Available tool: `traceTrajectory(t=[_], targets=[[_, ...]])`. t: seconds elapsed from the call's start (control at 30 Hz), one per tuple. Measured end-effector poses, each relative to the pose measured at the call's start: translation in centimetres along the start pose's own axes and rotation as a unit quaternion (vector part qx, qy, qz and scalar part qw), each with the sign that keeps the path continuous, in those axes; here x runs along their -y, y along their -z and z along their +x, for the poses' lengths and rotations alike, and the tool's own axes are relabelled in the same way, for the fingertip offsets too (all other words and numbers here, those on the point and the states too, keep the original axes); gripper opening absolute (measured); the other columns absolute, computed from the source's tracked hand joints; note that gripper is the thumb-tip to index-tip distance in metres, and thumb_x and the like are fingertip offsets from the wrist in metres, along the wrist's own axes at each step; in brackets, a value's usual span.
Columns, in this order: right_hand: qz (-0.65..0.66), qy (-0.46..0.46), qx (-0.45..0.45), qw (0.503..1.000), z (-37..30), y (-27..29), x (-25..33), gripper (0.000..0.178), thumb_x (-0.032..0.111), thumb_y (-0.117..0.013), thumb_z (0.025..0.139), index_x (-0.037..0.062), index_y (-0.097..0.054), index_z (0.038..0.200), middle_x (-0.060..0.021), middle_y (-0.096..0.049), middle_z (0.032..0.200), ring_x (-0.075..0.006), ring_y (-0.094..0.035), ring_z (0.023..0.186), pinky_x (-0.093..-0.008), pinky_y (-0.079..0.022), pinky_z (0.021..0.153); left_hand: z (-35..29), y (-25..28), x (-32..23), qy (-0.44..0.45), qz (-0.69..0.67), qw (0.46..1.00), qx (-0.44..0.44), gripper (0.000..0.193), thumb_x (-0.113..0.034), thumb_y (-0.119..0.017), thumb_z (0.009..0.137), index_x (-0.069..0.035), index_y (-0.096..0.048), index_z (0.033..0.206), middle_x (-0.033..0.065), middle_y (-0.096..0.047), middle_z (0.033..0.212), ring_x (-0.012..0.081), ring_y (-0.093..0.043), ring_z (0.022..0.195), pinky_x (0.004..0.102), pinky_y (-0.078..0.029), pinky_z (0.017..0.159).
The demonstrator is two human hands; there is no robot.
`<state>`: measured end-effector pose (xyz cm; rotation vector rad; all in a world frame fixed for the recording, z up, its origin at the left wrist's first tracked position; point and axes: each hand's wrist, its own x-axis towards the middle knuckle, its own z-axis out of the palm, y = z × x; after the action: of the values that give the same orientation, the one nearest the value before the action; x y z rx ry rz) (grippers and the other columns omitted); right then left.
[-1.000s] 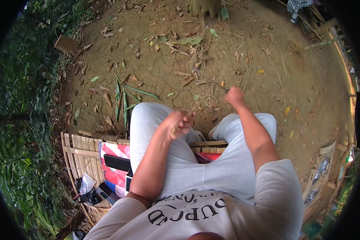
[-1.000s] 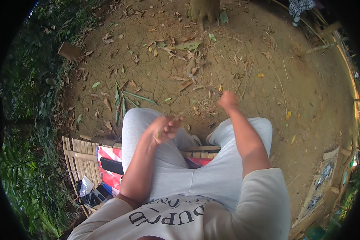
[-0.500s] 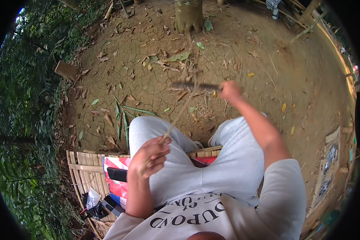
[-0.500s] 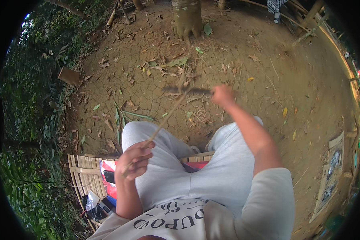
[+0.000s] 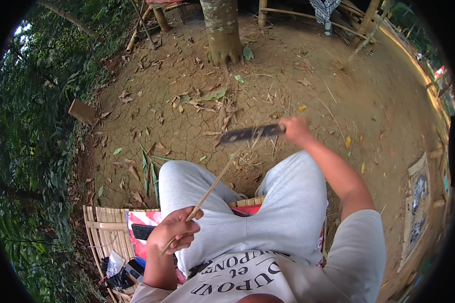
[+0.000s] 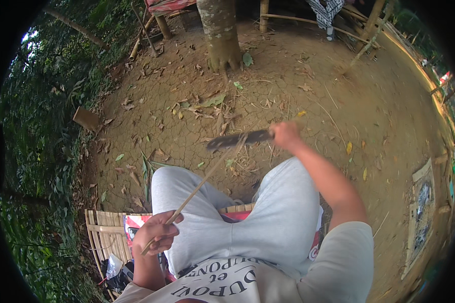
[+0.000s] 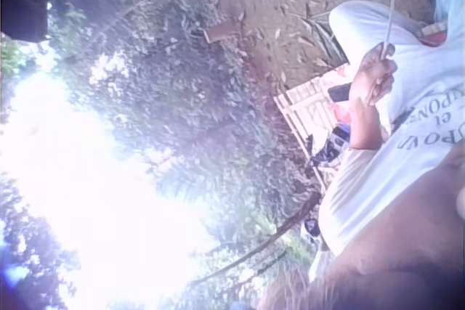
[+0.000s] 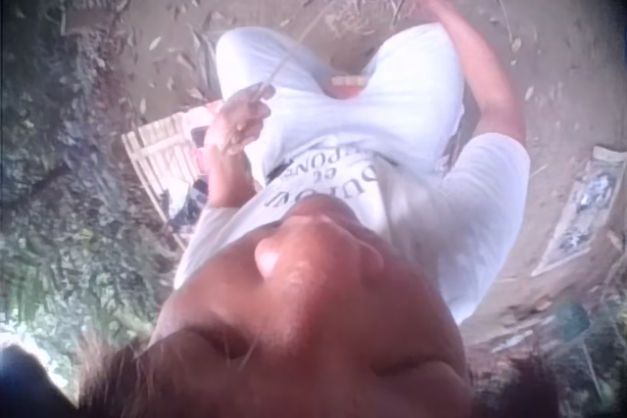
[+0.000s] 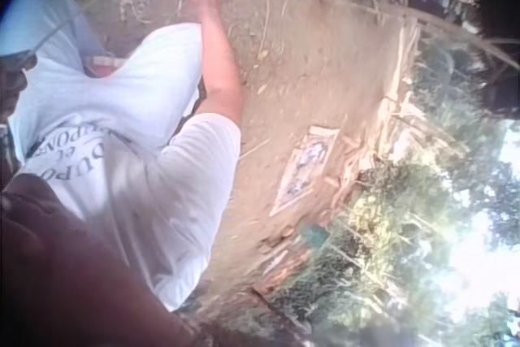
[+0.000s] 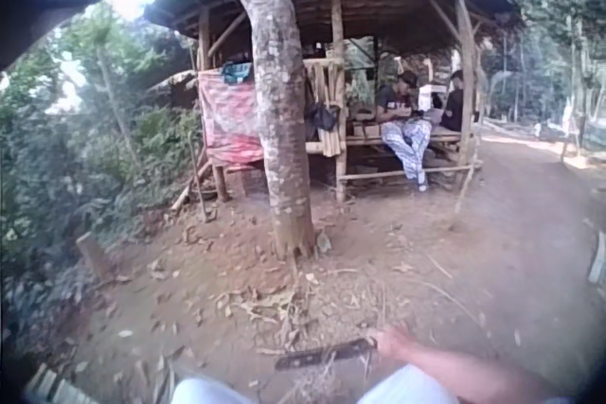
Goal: The person uses a large knife to whittle and shape a thin wooden stick, rotating it by hand while seated outdoors.
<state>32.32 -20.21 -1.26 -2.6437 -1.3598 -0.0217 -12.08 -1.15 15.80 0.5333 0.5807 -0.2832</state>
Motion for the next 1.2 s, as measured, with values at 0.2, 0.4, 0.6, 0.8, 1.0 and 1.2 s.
traceTrajectory(t=[0.2, 0.4, 0.6, 0.8, 1.0, 1.2], targets=[[-0.095, -0.410, -0.044, 0.906, 4.3, 1.0, -14.4, 0.022, 0.020, -0.068, 0.079, 0.0082, -0.073, 0.097, -0.0150, -0.072, 0.099, -0.0311, -0.070, 0.095, -0.0393, -0.056, 0.080, -3.3, 3.5, 2.0, 0.045, -0.118, 0.988, 0.086, 0.025, 0.008, -0.038, 0.091, 0.002, -0.038, 0.115, -0.0038, -0.037, 0.053, 0.0022, -0.032, 0.031, 0.0170, -0.024, 0.026], [-0.055, -0.355, -0.003, 0.933, 0.9, 4.9, -8.6, 0.023, 0.025, -0.071, 0.077, 0.0070, -0.074, 0.091, -0.0170, -0.072, 0.094, -0.0318, -0.070, 0.093, -0.0420, -0.056, 0.078, -2.8, 4.5, 3.1, -0.046, -0.137, 0.984, 0.105, 0.028, 0.007, -0.042, 0.089, 0.003, -0.038, 0.117, -0.0024, -0.039, 0.054, 0.0035, -0.032, 0.030, 0.0180, -0.026, 0.026], [0.078, -0.281, 0.063, 0.955, -0.9, 5.6, 0.9, 0.027, 0.031, -0.072, 0.078, 0.0044, -0.072, 0.083, -0.0166, -0.070, 0.080, -0.0313, -0.070, 0.082, -0.0417, -0.054, 0.073, -1.3, 1.6, 1.4, -0.100, 0.005, 0.995, -0.022, 0.020, 0.003, -0.045, 0.090, -0.002, -0.045, 0.110, -0.0039, -0.039, 0.053, 0.0031, -0.031, 0.031, 0.0173, -0.024, 0.029], [0.328, -0.189, 0.129, 0.916, -3.1, 7.3, 10.8, 0.039, 0.039, -0.078, 0.080, 0.0046, -0.063, 0.069, -0.0068, -0.062, 0.066, -0.0175, -0.060, 0.060, -0.0359, -0.049, 0.058, 0.7, -1.2, 1.7, -0.147, 0.185, 0.960, -0.147, 0.017, -0.002, -0.055, 0.090, -0.009, -0.047, 0.103, -0.0060, -0.039, 0.060, 0.0035, -0.033, 0.039, 0.0209, -0.027, 0.036], [0.652, -0.186, 0.125, 0.725, -1.9, 8.5, 17.9, 0.033, 0.032, -0.077, 0.084, 0.0049, -0.059, 0.081, 0.0006, -0.050, 0.058, -0.0103, -0.049, 0.048, -0.0297, -0.039, 0.043, 3.2, -2.8, 2.8, -0.242, 0.386, 0.870, -0.186, 0.026, -0.007, -0.066, 0.088, -0.002, -0.048, 0.105, -0.0023, -0.047, 0.069, 0.0053, -0.044, 0.049, 0.0235, -0.036, 0.042], [0.771, -0.193, 0.111, 0.596, -0.4, 8.8, 20.0, 0.031, 0.027, -0.080, 0.081, 0.0081, -0.055, 0.084, 0.0031, -0.046, 0.057, -0.0111, -0.045, 0.046, -0.0287, -0.039, 0.046, 5.1, -3.3, 3.3, -0.298, 0.477, 0.800, -0.210, 0.031, -0.006, -0.064, 0.090, 0.003, -0.048, 0.114, 0.0021, -0.052, 0.068, 0.0077, -0.053, 0.051, 0.0245, -0.043, 0.043]])
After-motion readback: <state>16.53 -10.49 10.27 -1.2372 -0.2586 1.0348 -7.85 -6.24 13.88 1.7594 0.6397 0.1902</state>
